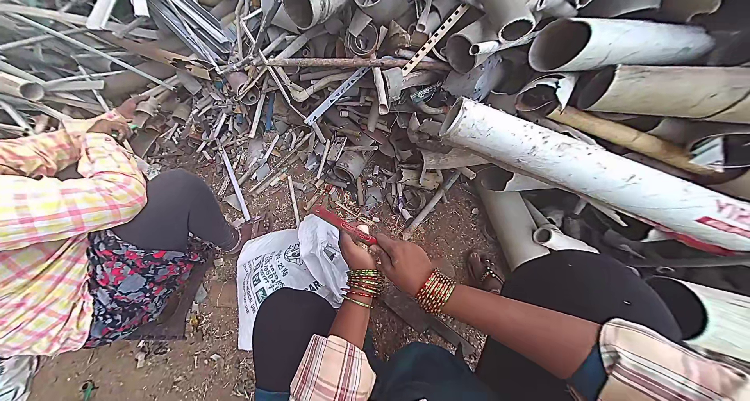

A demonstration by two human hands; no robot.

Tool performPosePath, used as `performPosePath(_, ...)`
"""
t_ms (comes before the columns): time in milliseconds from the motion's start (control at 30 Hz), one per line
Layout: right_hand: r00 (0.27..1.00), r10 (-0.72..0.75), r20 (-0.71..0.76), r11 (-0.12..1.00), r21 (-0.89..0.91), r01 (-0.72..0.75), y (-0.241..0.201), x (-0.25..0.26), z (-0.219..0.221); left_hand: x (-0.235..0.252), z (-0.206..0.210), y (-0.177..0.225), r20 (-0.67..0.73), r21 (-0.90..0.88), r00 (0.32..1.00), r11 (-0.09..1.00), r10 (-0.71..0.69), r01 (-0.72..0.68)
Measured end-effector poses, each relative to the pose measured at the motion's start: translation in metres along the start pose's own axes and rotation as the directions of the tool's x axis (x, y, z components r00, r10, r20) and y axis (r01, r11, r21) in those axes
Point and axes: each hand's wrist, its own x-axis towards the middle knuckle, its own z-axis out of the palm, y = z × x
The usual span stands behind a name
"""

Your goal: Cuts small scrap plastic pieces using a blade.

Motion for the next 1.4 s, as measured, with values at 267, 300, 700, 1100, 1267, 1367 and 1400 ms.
performPosePath(267,0.999,0.009,-0.038,1.000,0.016,-0.008,0.004,0.005,-0.002,-0.005,0.003,-0.001,-0.068,-0.023,0.993,0.996,-0.091,0.090)
performPosePath(300,0.999,-0.021,-0.045,1.000,0.020,0.022,0.002,0.001,0.002,-0.004,0.002,0.000,-0.052,-0.012,0.996,0.997,-0.077,0.077)
performPosePath(700,0.999,-0.048,0.025,0.996,0.076,0.046,0.002,0.000,0.004,-0.002,0.004,0.002,-0.058,-0.047,0.995,0.996,-0.081,0.078)
performPosePath(1100,0.999,-0.009,0.042,1.000,0.026,0.008,0.004,0.007,-0.005,0.003,-0.001,-0.004,-0.010,0.041,0.997,0.996,-0.075,0.076)
performPosePath(1267,1.000,-0.020,0.024,1.000,0.003,0.020,0.004,0.002,-0.009,-0.006,-0.001,0.004,0.021,0.138,0.999,0.990,-0.026,0.023)
performPosePath(1367,0.997,-0.066,0.036,0.996,0.060,0.063,0.006,0.001,-0.003,-0.003,-0.002,0.002,0.026,0.177,1.000,0.984,0.004,-0.009)
performPosePath(1400,0.998,-0.051,0.035,0.998,0.050,0.049,0.008,0.004,-0.004,-0.004,-0.002,0.002,0.012,0.196,1.000,0.981,-0.004,0.002)
